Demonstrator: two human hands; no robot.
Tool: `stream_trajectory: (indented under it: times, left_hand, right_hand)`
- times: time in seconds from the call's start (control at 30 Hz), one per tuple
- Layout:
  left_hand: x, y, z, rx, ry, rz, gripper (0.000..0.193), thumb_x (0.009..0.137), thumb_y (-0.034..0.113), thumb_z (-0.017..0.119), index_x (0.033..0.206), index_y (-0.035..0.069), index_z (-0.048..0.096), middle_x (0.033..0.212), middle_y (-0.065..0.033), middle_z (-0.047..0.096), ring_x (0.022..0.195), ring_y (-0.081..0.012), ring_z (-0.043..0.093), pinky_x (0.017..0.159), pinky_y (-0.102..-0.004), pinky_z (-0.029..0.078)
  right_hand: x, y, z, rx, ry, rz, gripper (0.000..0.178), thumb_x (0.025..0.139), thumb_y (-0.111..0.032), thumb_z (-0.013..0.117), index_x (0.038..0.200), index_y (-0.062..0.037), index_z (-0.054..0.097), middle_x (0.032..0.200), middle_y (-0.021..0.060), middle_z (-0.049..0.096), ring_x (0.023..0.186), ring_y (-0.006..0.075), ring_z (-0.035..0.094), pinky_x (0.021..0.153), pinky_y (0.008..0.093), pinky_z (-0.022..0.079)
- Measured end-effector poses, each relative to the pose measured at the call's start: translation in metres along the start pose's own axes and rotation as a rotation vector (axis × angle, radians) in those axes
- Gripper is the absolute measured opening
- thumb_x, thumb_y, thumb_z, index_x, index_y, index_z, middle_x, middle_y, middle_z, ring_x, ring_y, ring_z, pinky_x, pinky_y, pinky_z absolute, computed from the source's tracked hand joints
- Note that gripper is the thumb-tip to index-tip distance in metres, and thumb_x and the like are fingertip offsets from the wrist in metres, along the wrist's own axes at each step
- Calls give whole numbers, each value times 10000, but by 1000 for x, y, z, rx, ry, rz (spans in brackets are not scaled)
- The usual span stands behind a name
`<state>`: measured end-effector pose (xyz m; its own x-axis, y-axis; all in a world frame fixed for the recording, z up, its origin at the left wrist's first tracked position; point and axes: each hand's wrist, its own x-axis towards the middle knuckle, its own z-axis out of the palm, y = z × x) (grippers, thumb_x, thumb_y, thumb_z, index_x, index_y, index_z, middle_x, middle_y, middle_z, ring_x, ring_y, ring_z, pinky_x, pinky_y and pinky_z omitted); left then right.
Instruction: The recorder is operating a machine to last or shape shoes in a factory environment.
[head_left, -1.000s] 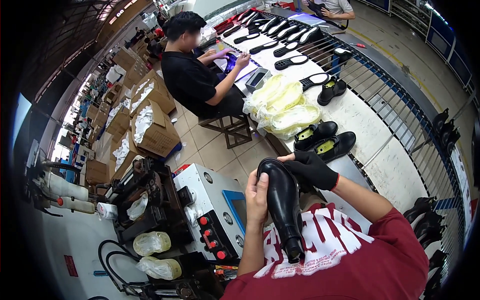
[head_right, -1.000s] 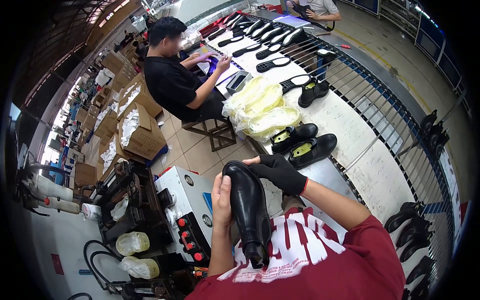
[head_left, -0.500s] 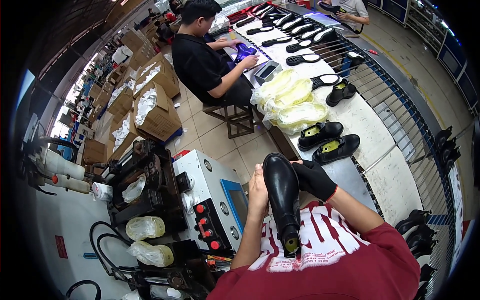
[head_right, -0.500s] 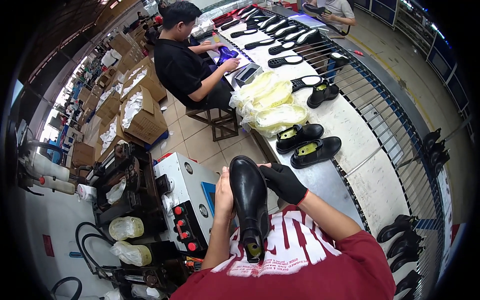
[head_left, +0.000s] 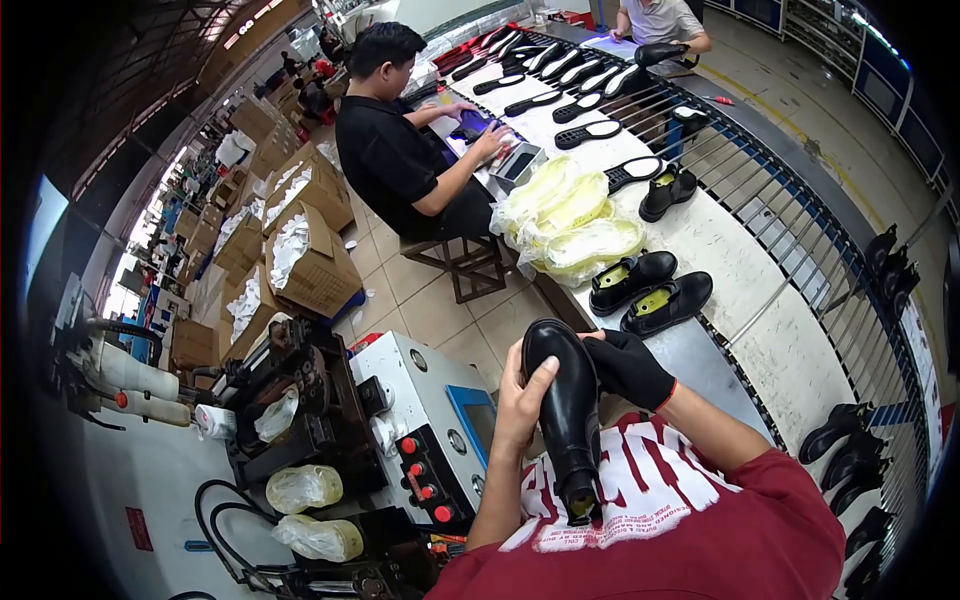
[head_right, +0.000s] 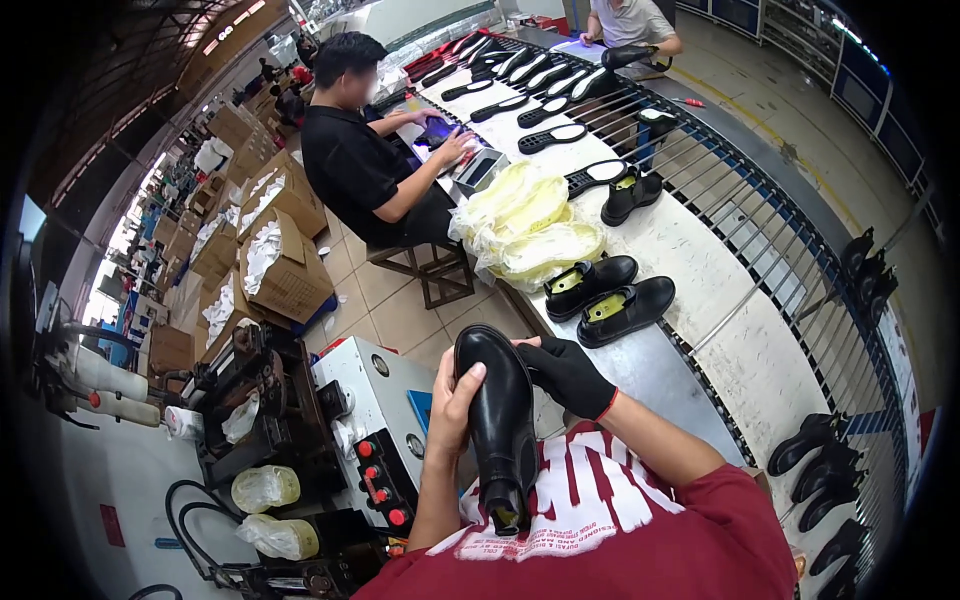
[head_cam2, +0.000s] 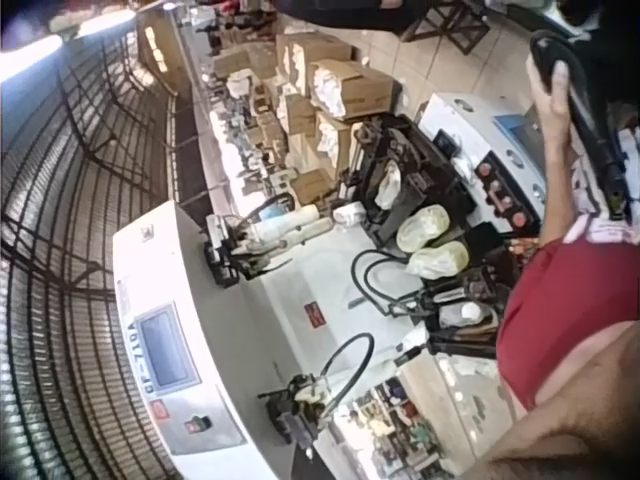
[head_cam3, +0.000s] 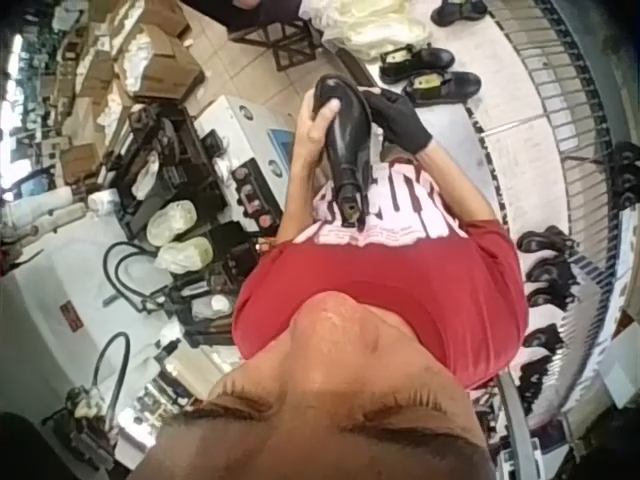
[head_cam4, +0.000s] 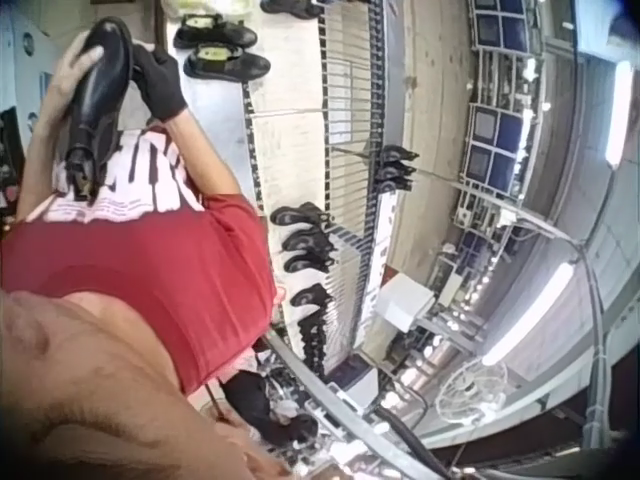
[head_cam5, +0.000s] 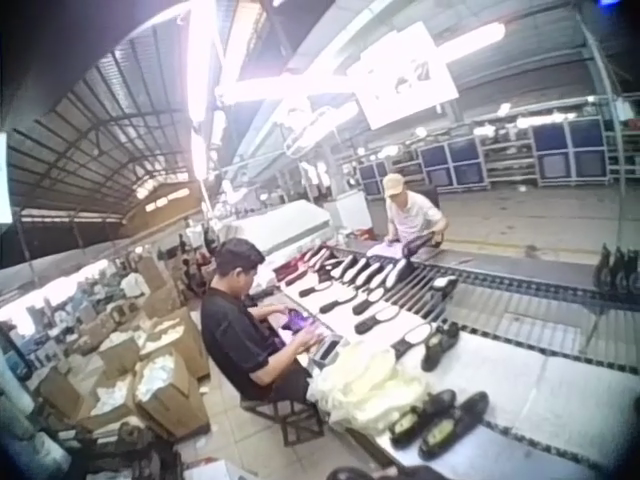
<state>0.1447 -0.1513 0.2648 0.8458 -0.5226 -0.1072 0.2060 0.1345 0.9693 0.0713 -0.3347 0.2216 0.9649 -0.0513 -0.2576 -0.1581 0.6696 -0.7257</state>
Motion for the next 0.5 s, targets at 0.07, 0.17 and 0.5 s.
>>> stream_trajectory:
  times: [0.07, 0.17, 0.5]
  left_hand:
    - [0, 12, 6, 30, -90, 61, 564, 898, 231, 701, 1357, -17, 487, 1205, -106, 611, 1117, -179, 576, 1015, -312, 433]
    - [2, 26, 13, 66, -134, 110, 605, 916, 252, 728, 1385, -25, 465, 1259, -121, 604, 1152, -186, 583, 1045, -331, 431]
    - [2, 32, 12, 27, -147, 147, 613, 910, 219, 728, 1399, -19, 445, 1266, -118, 603, 1162, -185, 584, 1061, -335, 426]
  right_hand:
    - [-4, -6, 1, 33, 8, -44, 305, 1021, -202, 622, 1259, -15, 660, 1143, 45, 703, 1003, 101, 662, 891, 247, 530]
    - [-8, -16, 2, 43, -26, -102, 295, 1027, -174, 608, 1268, -8, 653, 1153, 55, 702, 1010, 100, 663, 888, 237, 529]
    - [-10, -29, 10, -37, -73, -137, 289, 1030, -156, 601, 1269, -2, 647, 1151, 55, 704, 1018, 96, 660, 890, 231, 530]
